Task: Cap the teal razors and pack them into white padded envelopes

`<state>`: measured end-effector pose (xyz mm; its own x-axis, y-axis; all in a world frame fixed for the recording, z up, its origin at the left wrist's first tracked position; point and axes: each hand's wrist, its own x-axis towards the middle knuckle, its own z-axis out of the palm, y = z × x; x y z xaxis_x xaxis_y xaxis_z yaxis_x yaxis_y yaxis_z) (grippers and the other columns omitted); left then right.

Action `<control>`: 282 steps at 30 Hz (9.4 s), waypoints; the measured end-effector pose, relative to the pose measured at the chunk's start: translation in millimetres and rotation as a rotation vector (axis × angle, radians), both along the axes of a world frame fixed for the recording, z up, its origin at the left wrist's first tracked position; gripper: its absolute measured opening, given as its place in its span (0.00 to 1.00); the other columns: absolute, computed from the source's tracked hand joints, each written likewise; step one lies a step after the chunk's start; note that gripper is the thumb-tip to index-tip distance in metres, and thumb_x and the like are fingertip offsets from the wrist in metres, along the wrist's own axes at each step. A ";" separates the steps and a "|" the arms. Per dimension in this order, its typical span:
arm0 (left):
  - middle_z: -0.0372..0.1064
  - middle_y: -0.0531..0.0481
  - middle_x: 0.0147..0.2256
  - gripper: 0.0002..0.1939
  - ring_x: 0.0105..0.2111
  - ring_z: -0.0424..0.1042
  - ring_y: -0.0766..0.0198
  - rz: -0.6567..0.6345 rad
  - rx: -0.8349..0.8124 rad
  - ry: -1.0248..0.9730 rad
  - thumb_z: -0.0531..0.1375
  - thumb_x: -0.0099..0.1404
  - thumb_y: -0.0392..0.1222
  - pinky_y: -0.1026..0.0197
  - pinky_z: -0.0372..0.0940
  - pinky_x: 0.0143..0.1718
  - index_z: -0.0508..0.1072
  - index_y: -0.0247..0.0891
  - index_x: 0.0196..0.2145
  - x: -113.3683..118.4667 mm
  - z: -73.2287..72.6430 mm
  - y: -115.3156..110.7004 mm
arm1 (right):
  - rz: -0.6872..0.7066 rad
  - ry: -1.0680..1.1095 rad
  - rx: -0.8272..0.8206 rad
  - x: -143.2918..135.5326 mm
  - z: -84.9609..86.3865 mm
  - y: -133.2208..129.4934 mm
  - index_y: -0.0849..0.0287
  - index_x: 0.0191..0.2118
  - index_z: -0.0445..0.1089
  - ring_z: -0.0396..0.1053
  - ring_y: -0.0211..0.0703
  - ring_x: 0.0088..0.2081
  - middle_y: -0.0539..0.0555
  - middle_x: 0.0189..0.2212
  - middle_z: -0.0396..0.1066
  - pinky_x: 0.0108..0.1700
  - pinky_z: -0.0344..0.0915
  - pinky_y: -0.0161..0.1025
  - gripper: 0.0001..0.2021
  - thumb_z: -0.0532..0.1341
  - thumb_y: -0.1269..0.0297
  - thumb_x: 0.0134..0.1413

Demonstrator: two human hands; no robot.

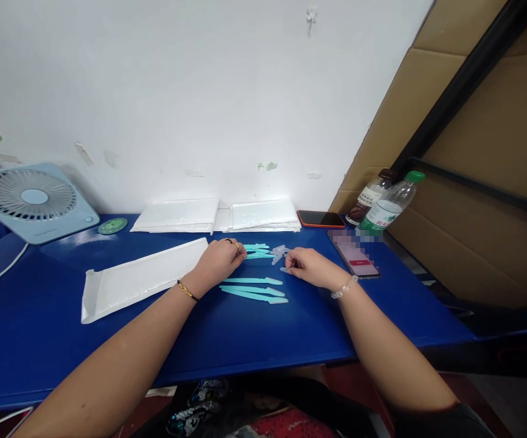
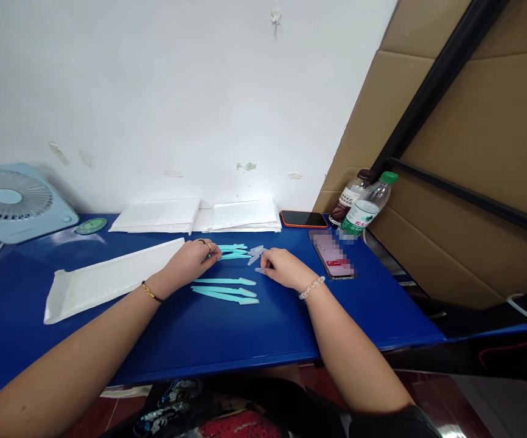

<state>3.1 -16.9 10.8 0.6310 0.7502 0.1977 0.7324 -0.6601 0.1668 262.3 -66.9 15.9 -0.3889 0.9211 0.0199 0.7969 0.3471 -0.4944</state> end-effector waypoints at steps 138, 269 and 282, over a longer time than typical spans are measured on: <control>0.72 0.48 0.34 0.07 0.38 0.68 0.57 0.094 -0.040 -0.030 0.57 0.61 0.44 0.58 0.60 0.37 0.73 0.40 0.33 -8.0 -8.0 13.4 | -0.098 0.099 -0.013 19.4 -13.6 21.2 0.60 0.31 0.69 0.63 0.35 0.27 0.49 0.27 0.67 0.30 0.59 0.32 0.01 0.61 0.70 0.49; 0.73 0.50 0.31 0.09 0.31 0.70 0.61 0.120 -0.248 -0.078 0.55 0.59 0.44 0.62 0.60 0.31 0.73 0.40 0.31 -1.4 -11.6 17.4 | -0.108 0.198 0.125 -25.3 -26.6 37.7 0.59 0.31 0.75 0.64 0.36 0.28 0.51 0.29 0.69 0.32 0.61 0.34 0.05 0.64 0.64 0.50; 0.66 0.40 0.48 0.31 0.49 0.63 0.51 -0.151 -0.187 0.134 0.63 0.53 0.56 0.56 0.60 0.48 0.65 0.35 0.50 7.5 1.2 -34.8 | 0.229 -0.167 0.220 -42.3 -18.9 -21.9 0.58 0.61 0.55 0.56 0.58 0.54 0.63 0.54 0.58 0.52 0.57 0.53 0.41 0.61 0.39 0.44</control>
